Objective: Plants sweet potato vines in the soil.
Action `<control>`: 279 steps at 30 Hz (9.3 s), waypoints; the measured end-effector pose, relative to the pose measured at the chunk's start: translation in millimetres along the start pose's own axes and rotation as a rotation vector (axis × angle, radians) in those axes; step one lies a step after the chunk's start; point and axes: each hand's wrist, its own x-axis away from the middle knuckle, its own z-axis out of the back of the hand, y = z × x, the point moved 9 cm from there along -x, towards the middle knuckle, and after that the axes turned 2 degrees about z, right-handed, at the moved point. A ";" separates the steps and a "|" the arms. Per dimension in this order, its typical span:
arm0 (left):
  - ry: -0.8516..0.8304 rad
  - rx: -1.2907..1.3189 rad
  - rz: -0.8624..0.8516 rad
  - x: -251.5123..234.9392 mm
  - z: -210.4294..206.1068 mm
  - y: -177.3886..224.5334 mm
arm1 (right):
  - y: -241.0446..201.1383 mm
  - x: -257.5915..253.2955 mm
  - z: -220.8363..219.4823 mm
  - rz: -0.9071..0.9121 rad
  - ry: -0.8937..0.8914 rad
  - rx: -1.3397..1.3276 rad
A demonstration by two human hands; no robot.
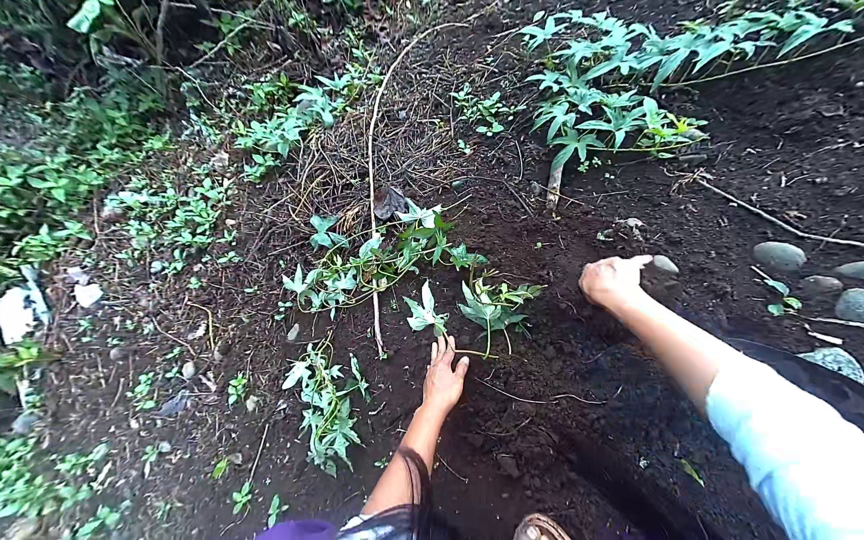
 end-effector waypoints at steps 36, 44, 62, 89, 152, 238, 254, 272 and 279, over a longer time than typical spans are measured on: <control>0.430 0.231 -0.314 -122.4 27.0 93.6 | -96.7 147.3 -55.1 0.967 0.522 -0.813; 0.055 0.358 -0.665 -111.4 -24.9 147.4 | -75.6 144.5 -46.7 0.864 0.447 -1.036; 0.455 0.149 -0.081 -4.2 17.0 -52.6 | -30.0 239.5 -148.7 0.599 0.769 -0.748; 0.167 0.054 0.248 93.1 -101.3 25.8 | -16.2 276.8 -212.0 1.068 0.479 -0.317; -0.481 -0.841 -0.260 105.9 4.8 77.2 | 138.1 328.5 -136.4 -0.754 0.434 -2.394; -0.482 -0.844 -0.263 109.6 10.0 70.0 | 151.2 498.3 -210.7 -0.954 0.194 -1.538; -0.520 -0.869 -0.298 108.8 -5.6 78.4 | 167.7 452.1 -261.7 -1.079 0.191 -1.578; -0.563 -0.936 -0.242 90.1 -8.5 44.2 | 156.0 591.3 -277.4 -0.997 0.106 -1.884; -0.546 -0.891 -0.279 93.9 -6.5 50.5 | 132.5 553.4 -308.2 -0.927 0.030 -1.795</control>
